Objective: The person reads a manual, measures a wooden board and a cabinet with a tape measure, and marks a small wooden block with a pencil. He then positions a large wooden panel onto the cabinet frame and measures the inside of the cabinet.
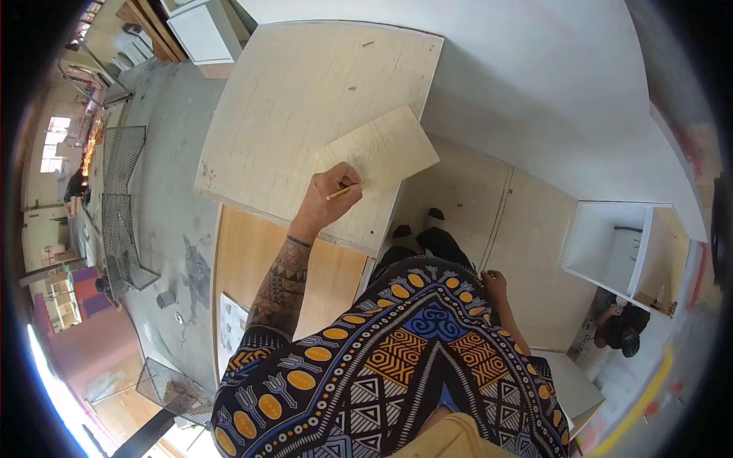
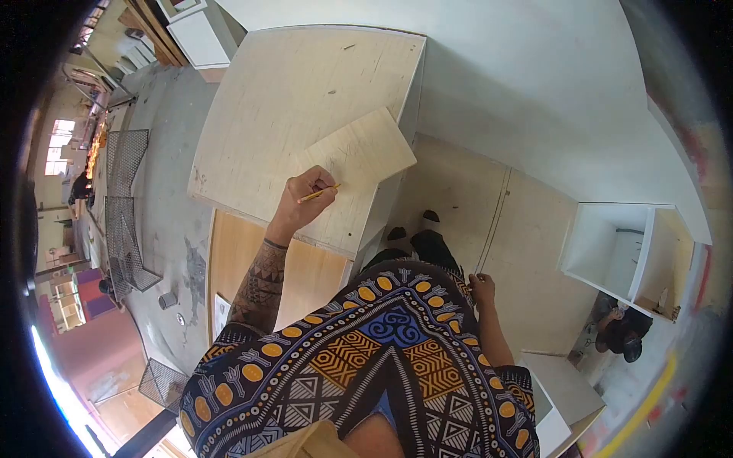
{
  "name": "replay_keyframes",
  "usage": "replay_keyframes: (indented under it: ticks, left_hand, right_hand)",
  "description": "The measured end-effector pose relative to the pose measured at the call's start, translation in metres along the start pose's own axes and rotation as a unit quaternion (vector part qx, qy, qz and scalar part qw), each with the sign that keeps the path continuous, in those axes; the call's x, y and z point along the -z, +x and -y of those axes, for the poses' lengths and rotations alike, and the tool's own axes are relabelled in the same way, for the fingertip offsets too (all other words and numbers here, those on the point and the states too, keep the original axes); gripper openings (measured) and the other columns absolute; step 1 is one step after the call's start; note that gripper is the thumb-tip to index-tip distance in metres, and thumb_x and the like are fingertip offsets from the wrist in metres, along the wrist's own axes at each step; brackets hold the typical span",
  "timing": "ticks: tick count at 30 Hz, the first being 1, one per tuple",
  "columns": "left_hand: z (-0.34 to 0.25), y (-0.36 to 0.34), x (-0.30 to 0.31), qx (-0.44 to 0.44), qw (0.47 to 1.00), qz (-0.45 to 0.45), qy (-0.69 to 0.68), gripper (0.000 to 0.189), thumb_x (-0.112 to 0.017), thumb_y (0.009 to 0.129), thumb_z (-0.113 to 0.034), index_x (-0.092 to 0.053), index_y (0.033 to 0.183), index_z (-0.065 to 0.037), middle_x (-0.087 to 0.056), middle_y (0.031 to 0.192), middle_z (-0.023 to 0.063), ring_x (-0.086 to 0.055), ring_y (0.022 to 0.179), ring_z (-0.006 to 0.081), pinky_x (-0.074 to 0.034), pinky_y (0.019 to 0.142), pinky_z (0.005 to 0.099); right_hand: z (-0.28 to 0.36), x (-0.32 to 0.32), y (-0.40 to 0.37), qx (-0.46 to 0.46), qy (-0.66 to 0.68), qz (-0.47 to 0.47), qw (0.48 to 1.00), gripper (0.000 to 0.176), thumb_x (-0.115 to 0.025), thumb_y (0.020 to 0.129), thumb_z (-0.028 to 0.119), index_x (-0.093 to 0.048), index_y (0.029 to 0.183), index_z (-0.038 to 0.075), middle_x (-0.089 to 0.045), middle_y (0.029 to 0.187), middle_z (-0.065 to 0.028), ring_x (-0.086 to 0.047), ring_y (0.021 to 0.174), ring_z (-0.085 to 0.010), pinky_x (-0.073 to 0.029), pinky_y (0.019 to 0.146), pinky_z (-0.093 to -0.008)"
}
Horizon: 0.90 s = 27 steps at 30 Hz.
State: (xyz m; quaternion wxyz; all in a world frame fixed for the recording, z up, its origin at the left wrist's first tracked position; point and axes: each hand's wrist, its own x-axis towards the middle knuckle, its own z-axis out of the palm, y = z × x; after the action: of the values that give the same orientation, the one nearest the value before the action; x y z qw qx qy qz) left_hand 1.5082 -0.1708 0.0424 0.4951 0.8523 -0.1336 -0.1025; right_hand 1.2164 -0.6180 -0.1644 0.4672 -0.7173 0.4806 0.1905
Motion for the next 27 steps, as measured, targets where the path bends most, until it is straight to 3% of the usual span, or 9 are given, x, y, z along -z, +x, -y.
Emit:
replay_keyframes:
  ticks: [4, 10, 13, 15, 18, 22, 25, 27]
  left_hand:
    - [0.011, 0.003, -0.005, -0.032, 0.999, -0.001, 0.007, 0.011, -0.074, 0.091, -0.006, -0.066, 0.094, 0.002, -0.069, 0.080, 0.0054, -0.062, 0.070, 0.0080, -0.052, 0.063, 0.0254]
    - [0.013, 0.003, -0.008, -0.019, 1.000, -0.010, 0.009, 0.010, -0.073, 0.091, -0.005, -0.066, 0.092, 0.002, -0.069, 0.080, 0.0052, -0.061, 0.070, 0.0077, -0.052, 0.063, 0.0253]
    - [0.011, 0.004, -0.008, 0.016, 1.000, 0.001, 0.008, 0.010, -0.073, 0.091, -0.005, -0.066, 0.092, 0.002, -0.069, 0.079, 0.0051, -0.061, 0.070, 0.0078, -0.052, 0.063, 0.0256]
    - [0.012, 0.004, -0.011, -0.022, 0.999, -0.035, 0.022, 0.010, -0.073, 0.091, -0.004, -0.066, 0.092, 0.003, -0.069, 0.077, 0.0044, -0.061, 0.068, 0.0074, -0.051, 0.061, 0.0250]
    - [0.019, -0.002, -0.007, -0.007, 1.000, 0.004, 0.029, 0.011, -0.074, 0.089, -0.007, -0.069, 0.091, 0.002, -0.071, 0.076, 0.0091, -0.064, 0.065, 0.0117, -0.053, 0.060, 0.0294]
    - [0.005, 0.002, -0.010, -0.014, 1.000, -0.023, -0.004, 0.012, -0.075, 0.091, -0.008, -0.069, 0.089, 0.003, -0.072, 0.076, 0.0085, -0.064, 0.066, 0.0112, -0.053, 0.059, 0.0291]
    - [0.005, 0.005, -0.009, 0.012, 0.999, -0.041, -0.018, 0.013, -0.075, 0.091, -0.009, -0.070, 0.089, 0.003, -0.072, 0.076, 0.0077, -0.064, 0.067, 0.0101, -0.053, 0.060, 0.0277]
    - [0.008, 0.000, -0.007, 0.043, 0.999, -0.005, -0.013, 0.012, -0.076, 0.091, -0.008, -0.071, 0.091, 0.003, -0.072, 0.077, 0.0066, -0.063, 0.068, 0.0088, -0.053, 0.062, 0.0264]
  right_hand:
    - [-0.012, 0.000, 0.002, 0.040, -0.067, 0.001, 0.997, 0.047, -0.075, 0.097, 0.020, -0.063, 0.133, -0.009, -0.075, 0.105, -0.0202, -0.075, 0.083, -0.0236, -0.060, 0.068, -0.0357]
    - [-0.007, 0.002, -0.001, 0.004, -0.061, 0.004, 0.998, 0.049, -0.076, 0.096, 0.021, -0.063, 0.133, -0.009, -0.075, 0.108, -0.0214, -0.076, 0.085, -0.0241, -0.060, 0.070, -0.0364]
    - [-0.006, 0.000, 0.003, 0.041, -0.083, 0.000, 0.996, 0.049, -0.076, 0.097, 0.021, -0.063, 0.133, -0.008, -0.075, 0.107, -0.0210, -0.075, 0.085, -0.0248, -0.060, 0.070, -0.0375]
    - [0.002, 0.000, -0.002, 0.033, -0.072, 0.004, 0.997, 0.048, -0.076, 0.097, 0.021, -0.063, 0.133, -0.008, -0.075, 0.107, -0.0212, -0.075, 0.085, -0.0252, -0.059, 0.071, -0.0376]
    - [0.008, -0.001, -0.003, 0.021, -0.040, 0.005, 0.999, 0.047, -0.076, 0.097, 0.021, -0.063, 0.132, -0.008, -0.076, 0.106, -0.0214, -0.076, 0.085, -0.0255, -0.059, 0.072, -0.0379]
    - [0.000, -0.002, 0.007, 0.026, -0.057, 0.012, 0.998, 0.045, -0.076, 0.096, 0.020, -0.064, 0.131, -0.007, -0.076, 0.101, -0.0204, -0.076, 0.083, -0.0244, -0.060, 0.072, -0.0374]
    - [-0.008, -0.004, 0.015, 0.025, -0.024, 0.013, 0.999, 0.045, -0.076, 0.096, 0.020, -0.064, 0.131, -0.006, -0.076, 0.101, -0.0196, -0.076, 0.082, -0.0243, -0.060, 0.069, -0.0370]
    - [-0.008, 0.000, 0.014, 0.024, -0.032, 0.015, 0.999, 0.046, -0.076, 0.096, 0.020, -0.064, 0.131, -0.006, -0.076, 0.101, -0.0198, -0.076, 0.082, -0.0246, -0.060, 0.069, -0.0371]
